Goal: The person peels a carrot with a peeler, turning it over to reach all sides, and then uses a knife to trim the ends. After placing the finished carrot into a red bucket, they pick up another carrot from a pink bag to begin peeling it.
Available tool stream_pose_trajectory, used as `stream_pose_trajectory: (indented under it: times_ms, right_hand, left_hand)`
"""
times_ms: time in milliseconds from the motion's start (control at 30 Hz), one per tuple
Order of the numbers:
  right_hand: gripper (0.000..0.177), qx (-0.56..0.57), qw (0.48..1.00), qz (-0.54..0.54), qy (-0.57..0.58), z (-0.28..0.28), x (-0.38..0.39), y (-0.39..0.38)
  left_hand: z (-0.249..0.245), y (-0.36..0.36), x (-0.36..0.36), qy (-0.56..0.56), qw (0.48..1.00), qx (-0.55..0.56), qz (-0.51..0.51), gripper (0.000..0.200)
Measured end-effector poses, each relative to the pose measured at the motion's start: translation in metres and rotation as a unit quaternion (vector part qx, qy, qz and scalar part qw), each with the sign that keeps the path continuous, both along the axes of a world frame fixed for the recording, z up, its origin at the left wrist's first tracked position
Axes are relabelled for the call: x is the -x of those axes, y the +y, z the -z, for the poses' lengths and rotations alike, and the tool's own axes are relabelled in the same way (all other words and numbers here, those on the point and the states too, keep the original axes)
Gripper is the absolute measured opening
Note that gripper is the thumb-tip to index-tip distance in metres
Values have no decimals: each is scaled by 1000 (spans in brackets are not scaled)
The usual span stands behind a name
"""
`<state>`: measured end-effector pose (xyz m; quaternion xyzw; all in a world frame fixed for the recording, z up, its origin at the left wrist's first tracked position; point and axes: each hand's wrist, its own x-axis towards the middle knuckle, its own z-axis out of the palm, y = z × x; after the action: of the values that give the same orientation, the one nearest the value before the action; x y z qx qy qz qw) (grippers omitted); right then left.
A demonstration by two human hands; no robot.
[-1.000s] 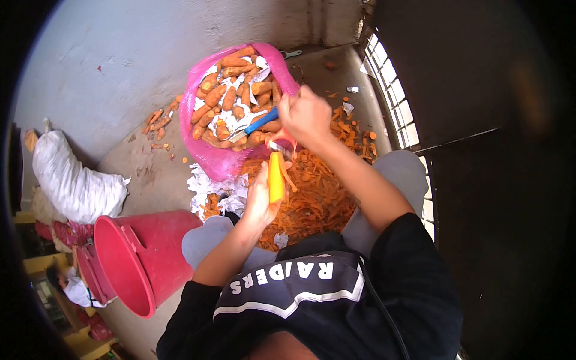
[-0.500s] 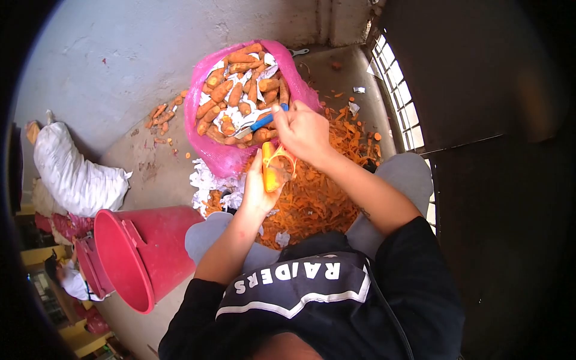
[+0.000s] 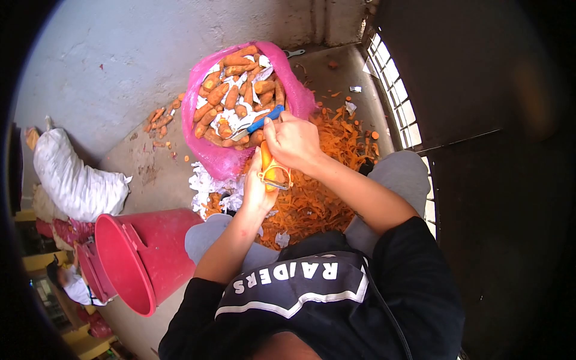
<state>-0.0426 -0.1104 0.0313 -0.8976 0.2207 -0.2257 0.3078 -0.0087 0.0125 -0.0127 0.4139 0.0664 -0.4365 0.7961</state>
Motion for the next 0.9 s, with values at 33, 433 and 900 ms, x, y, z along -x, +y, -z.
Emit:
stream_pose_trajectory:
  times_ms: [33,433,900]
  right_hand:
    - [44,-1,1000,-4,6,-1,0,-1]
    - [51,-44,981,158,101,15,-17,-31]
    - [52,-92,978,186,-4,11,-15,-68]
  left_hand:
    - [0,0,0,1,1000,-3,-1,38]
    - [-16,-3,13,-76,994,-76,-7,32]
    - [-15,12,-3,59,994,-59,76,41]
